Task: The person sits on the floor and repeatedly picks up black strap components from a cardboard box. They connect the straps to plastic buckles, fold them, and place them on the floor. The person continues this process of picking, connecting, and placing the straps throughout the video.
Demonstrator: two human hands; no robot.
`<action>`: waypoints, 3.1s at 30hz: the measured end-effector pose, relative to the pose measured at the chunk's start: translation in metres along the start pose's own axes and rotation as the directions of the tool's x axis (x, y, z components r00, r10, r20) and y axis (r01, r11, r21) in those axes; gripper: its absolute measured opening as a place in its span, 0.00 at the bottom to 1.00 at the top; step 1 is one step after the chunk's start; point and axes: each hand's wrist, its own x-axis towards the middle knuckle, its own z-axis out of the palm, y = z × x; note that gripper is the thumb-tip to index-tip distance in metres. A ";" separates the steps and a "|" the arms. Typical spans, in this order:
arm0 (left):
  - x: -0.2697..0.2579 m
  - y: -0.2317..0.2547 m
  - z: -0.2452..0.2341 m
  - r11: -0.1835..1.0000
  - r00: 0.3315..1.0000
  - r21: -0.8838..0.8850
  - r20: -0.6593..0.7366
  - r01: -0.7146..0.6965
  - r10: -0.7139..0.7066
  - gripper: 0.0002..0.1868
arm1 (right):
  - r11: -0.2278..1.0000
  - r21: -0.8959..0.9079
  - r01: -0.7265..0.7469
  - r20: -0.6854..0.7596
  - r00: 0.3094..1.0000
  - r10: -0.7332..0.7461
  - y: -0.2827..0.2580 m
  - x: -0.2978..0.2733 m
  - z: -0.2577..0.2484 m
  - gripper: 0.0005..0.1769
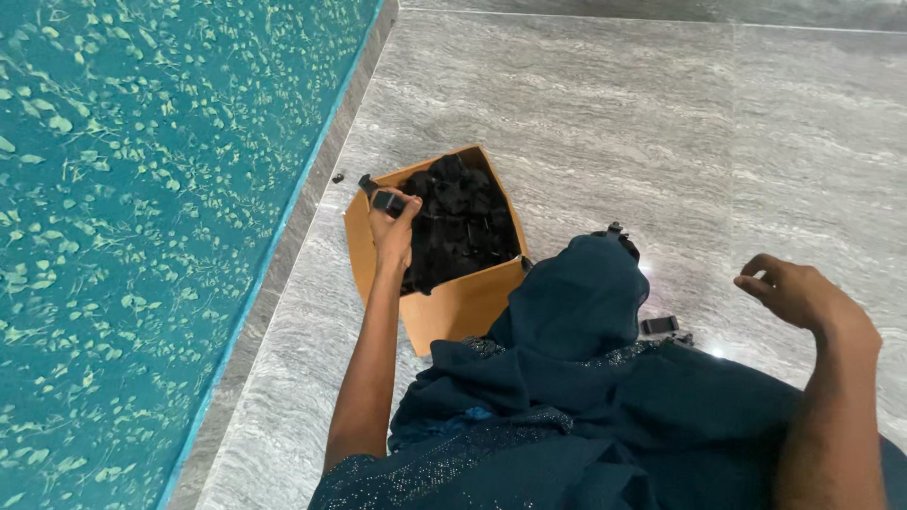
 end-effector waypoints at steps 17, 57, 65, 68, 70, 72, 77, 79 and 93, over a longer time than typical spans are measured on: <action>-0.018 -0.202 0.128 0.824 0.687 0.562 0.628 -0.077 -0.364 0.23 | 0.973 0.150 0.174 0.007 0.984 -0.177 -0.028 -0.045 -0.035 0.21; -0.031 -0.147 0.333 0.967 0.221 0.249 0.948 -0.059 -0.230 0.15 | 0.950 0.199 0.239 -0.052 0.971 -0.234 -0.029 -0.033 -0.032 0.21; -0.027 0.084 0.382 0.987 0.067 0.162 0.984 0.010 -0.162 0.20 | 0.851 0.255 0.458 -0.502 0.815 -0.289 -0.033 -0.025 -0.032 0.40; -0.042 0.109 0.378 0.994 0.025 0.050 0.998 0.096 -0.053 0.19 | 0.811 0.276 0.516 -0.559 0.772 -0.301 -0.041 -0.023 -0.030 0.51; -0.050 0.107 0.369 0.982 0.034 -0.050 0.998 0.182 0.045 0.21 | 0.801 0.302 0.516 -0.535 0.788 -0.306 -0.047 -0.019 -0.025 0.47; -0.056 0.094 0.355 0.940 0.117 -0.145 0.987 0.310 0.114 0.22 | 0.735 0.408 0.541 -0.456 0.819 -0.349 -0.045 -0.019 -0.021 0.36; -0.031 0.073 0.332 0.891 0.160 -0.264 0.963 0.369 0.219 0.22 | 0.828 0.409 0.383 -0.585 0.807 -0.084 -0.043 -0.030 -0.023 0.20; -0.029 0.085 0.328 0.915 0.041 -0.216 0.976 0.341 0.215 0.23 | 0.817 0.349 0.459 -0.870 0.482 0.101 -0.039 -0.030 -0.030 0.19; -0.034 0.065 0.373 0.993 0.251 0.112 0.963 -0.038 -0.099 0.38 | 0.208 0.158 0.965 -0.937 0.080 0.341 -0.051 -0.014 -0.021 0.12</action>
